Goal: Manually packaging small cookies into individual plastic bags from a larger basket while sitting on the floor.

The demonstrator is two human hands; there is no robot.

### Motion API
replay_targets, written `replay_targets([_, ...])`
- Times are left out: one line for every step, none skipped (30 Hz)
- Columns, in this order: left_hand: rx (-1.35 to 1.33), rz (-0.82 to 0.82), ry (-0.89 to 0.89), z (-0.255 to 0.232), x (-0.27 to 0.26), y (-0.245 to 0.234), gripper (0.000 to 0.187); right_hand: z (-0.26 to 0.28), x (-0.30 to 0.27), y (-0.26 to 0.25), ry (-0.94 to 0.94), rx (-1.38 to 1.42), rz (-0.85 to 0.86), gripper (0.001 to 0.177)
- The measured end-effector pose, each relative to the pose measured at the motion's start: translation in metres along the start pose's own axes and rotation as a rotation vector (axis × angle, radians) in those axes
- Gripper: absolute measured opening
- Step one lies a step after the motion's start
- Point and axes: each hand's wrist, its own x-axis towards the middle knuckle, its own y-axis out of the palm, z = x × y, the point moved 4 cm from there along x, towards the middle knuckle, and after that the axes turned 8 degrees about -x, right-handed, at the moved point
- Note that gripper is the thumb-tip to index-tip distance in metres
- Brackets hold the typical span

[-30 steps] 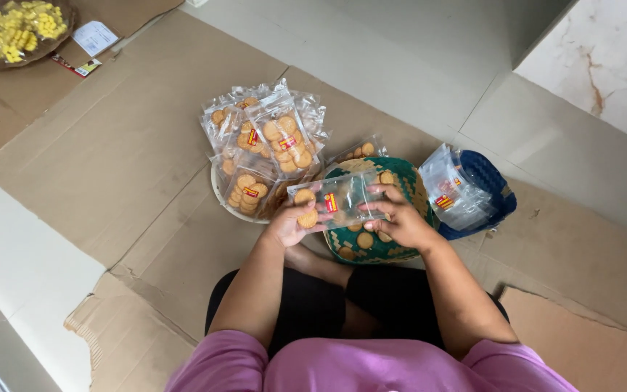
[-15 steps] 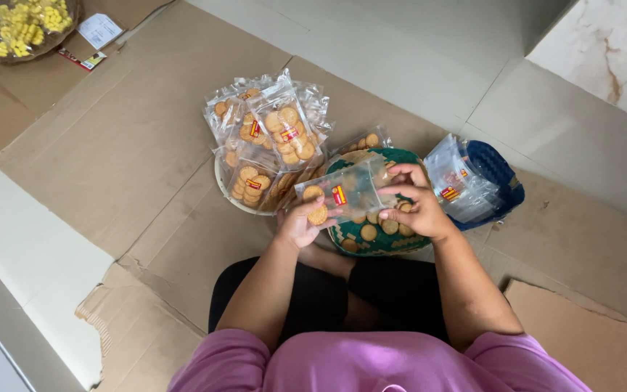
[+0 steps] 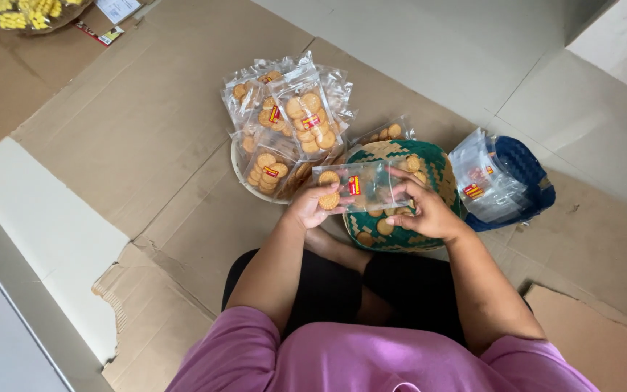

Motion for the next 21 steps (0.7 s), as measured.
replay_targets([-0.006, -0.010, -0.003, 0.005, 0.005, -0.007, 0.045, 0.000, 0.001, 0.002, 0.022, 0.081, 0.034, 0.047])
replay_targets([-0.005, -0.011, -0.012, 0.001, 0.000, -0.001, 0.045, -0.005, 0.000, 0.005, 0.030, 0.082, 0.031, 0.047])
replay_targets([-0.004, -0.003, -0.008, -0.002, -0.005, 0.006, 0.046, -0.010, 0.000, 0.006, 0.006, 0.095, 0.004, 0.037])
replay_targets([-0.004, 0.006, -0.007, -0.005, -0.009, 0.014, 0.048, -0.014, -0.002, 0.006, -0.015, 0.107, -0.024, 0.027])
replay_targets([-0.004, 0.006, -0.019, -0.008, -0.017, 0.025, 0.048, -0.013, -0.001, 0.007, -0.004, 0.106, -0.028, 0.027])
replay_targets([0.003, -0.026, -0.011, -0.012, -0.023, 0.034, 0.045, -0.013, 0.000, 0.006, -0.015, 0.100, -0.047, 0.024])
replay_targets([0.012, -0.059, -0.003, -0.016, -0.029, 0.045, 0.041, -0.012, 0.000, 0.005, -0.025, 0.093, -0.066, 0.021])
replay_targets([0.015, -0.050, -0.013, -0.014, -0.024, 0.040, 0.041, -0.007, 0.003, 0.000, -0.018, 0.085, -0.075, 0.021])
replay_targets([0.036, -0.027, -0.008, -0.013, -0.019, 0.036, 0.045, -0.003, 0.005, -0.003, 0.018, 0.085, -0.055, 0.019])
replay_targets([0.057, -0.008, 0.000, -0.012, -0.016, 0.030, 0.049, 0.002, 0.007, -0.005, 0.054, 0.090, -0.033, 0.018])
replay_targets([0.059, -0.004, -0.009, -0.010, -0.015, 0.030, 0.049, -0.001, 0.006, -0.005, 0.061, 0.086, -0.039, 0.018])
replay_targets([0.050, 0.013, 0.000, -0.010, -0.015, 0.030, 0.049, -0.002, 0.005, -0.005, 0.036, 0.081, -0.041, 0.017])
replay_targets([0.041, 0.030, 0.010, -0.009, -0.015, 0.029, 0.049, -0.004, 0.005, -0.005, 0.012, 0.075, -0.043, 0.017])
replay_targets([0.040, 0.027, 0.001, -0.008, -0.014, 0.026, 0.049, -0.005, 0.003, -0.005, 0.021, 0.078, -0.044, 0.017])
replay_targets([0.041, 0.045, 0.008, -0.007, -0.012, 0.024, 0.052, -0.008, 0.002, -0.005, 0.046, 0.103, -0.022, 0.024])
replay_targets([0.041, 0.063, 0.017, -0.008, -0.011, 0.021, 0.056, -0.011, 0.002, -0.004, 0.068, 0.130, 0.000, 0.031])
replay_targets([0.040, 0.059, 0.010, -0.009, -0.017, 0.028, 0.056, -0.020, -0.005, -0.001, 0.075, 0.133, 0.000, 0.031])
replay_targets([0.035, 0.026, 0.009, -0.012, -0.022, 0.034, 0.056, -0.032, -0.010, 0.002, 0.137, 0.176, 0.004, 0.047])
replay_targets([0.029, -0.007, 0.008, -0.016, -0.028, 0.041, 0.057, -0.043, -0.015, 0.005, 0.198, 0.218, 0.008, 0.063])
replay_targets([0.032, -0.006, 0.007, -0.016, -0.028, 0.041, 0.057, -0.037, -0.012, 0.001, 0.197, 0.218, 0.005, 0.063])
replay_targets([0.032, -0.009, 0.002, -0.016, -0.028, 0.041, 0.056, -0.030, -0.008, -0.002, 0.196, 0.230, 0.022, 0.052])
